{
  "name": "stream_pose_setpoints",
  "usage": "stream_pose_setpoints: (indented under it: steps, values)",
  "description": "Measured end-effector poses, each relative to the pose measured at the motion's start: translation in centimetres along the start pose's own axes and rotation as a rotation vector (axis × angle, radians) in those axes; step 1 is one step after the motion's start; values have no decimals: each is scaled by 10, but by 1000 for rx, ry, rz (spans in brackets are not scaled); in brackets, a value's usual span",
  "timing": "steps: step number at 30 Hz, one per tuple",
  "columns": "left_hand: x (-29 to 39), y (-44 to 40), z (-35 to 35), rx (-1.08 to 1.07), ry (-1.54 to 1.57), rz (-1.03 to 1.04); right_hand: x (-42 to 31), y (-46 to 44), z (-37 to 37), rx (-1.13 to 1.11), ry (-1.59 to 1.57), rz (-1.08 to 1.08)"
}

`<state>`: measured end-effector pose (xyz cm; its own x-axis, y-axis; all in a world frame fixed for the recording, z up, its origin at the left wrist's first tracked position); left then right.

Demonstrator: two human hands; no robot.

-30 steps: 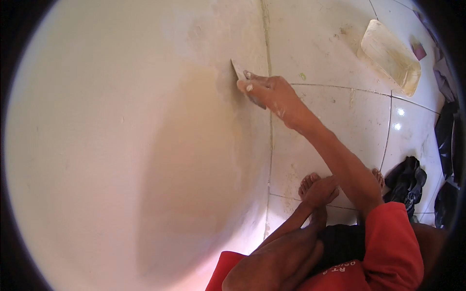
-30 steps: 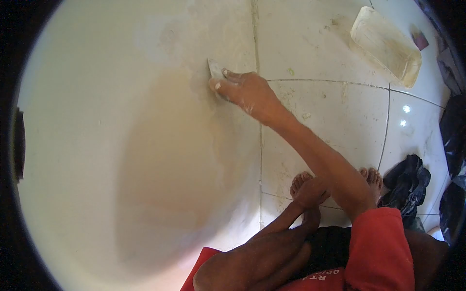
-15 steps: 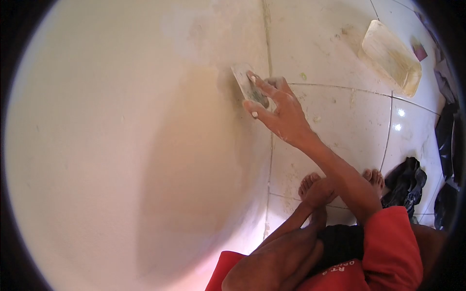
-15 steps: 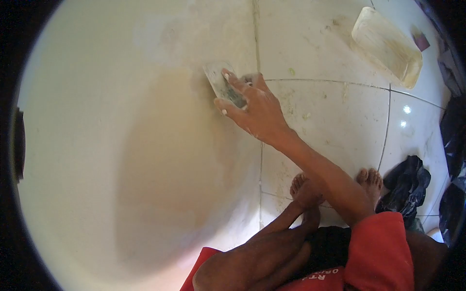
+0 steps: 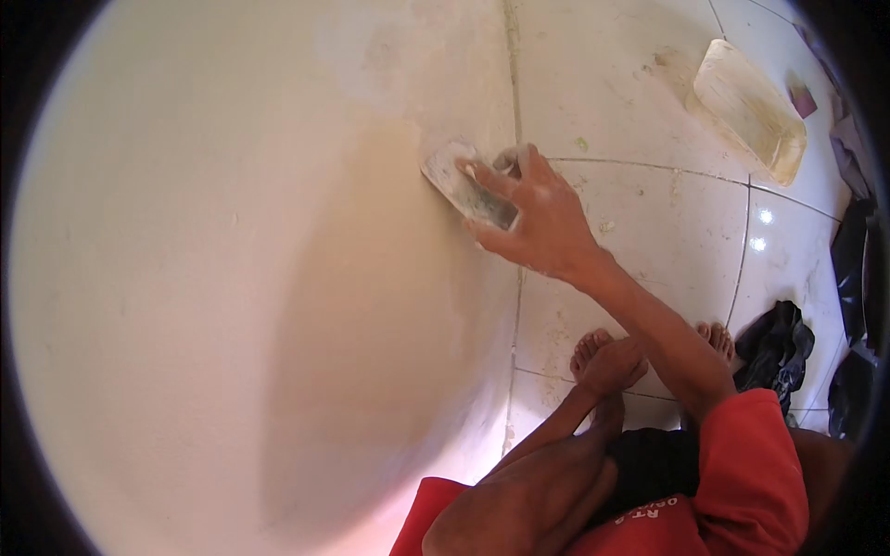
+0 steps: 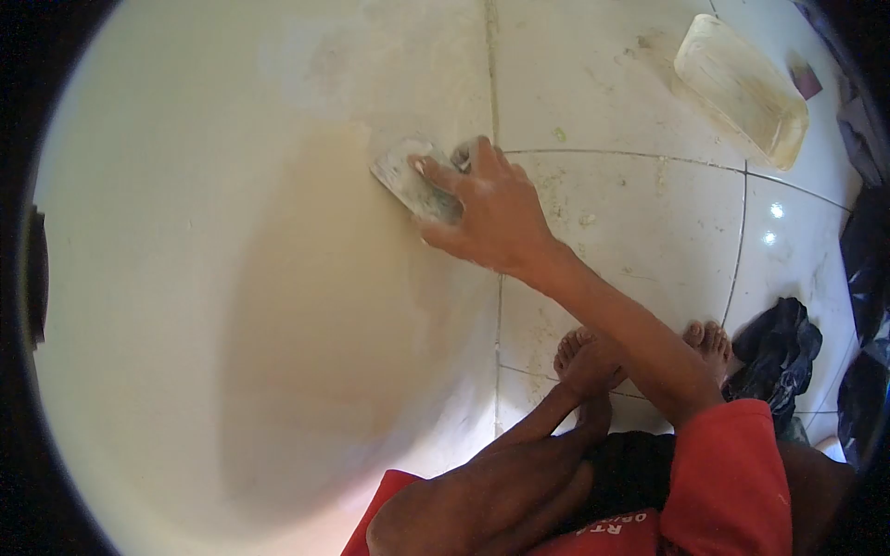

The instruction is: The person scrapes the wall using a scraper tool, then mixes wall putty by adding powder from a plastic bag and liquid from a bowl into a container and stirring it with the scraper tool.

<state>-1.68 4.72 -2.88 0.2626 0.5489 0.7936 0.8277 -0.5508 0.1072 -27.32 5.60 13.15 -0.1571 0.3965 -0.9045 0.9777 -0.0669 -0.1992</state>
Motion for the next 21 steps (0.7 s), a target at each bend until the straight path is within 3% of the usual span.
stream_pose_setpoints:
  steps: [2, 11, 14, 17, 21]
  values:
    - [-1, 0, -2, -7, -6, -4, 2, 11, -2, -51, 23, 18]
    - [7, -2, -4, 7, -30, -37, 0, -19, 3, 124, -176, 10]
    - [-12, 20, 21, 95, -166, 178, -5, 0, 30, 53, -92, -43]
    - [-6, 15, 10, 62, -111, 120, -3, 14, 31, -59, -94, 25]
    - [1, 8, 3, 7, -45, 34, 8, 44, 22, -121, -31, -37]
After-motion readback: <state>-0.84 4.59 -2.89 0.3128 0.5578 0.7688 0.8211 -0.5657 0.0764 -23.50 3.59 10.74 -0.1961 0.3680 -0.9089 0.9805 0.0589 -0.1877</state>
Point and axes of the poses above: each hand's wrist, its own y-axis away from the middle knuckle, its own z-axis out of the palm, x = y × z, the point moved 6 cm from there along -y, towards the middle knuckle, and after that the axes turned 8 degrees about x, right-handed, at the moved point
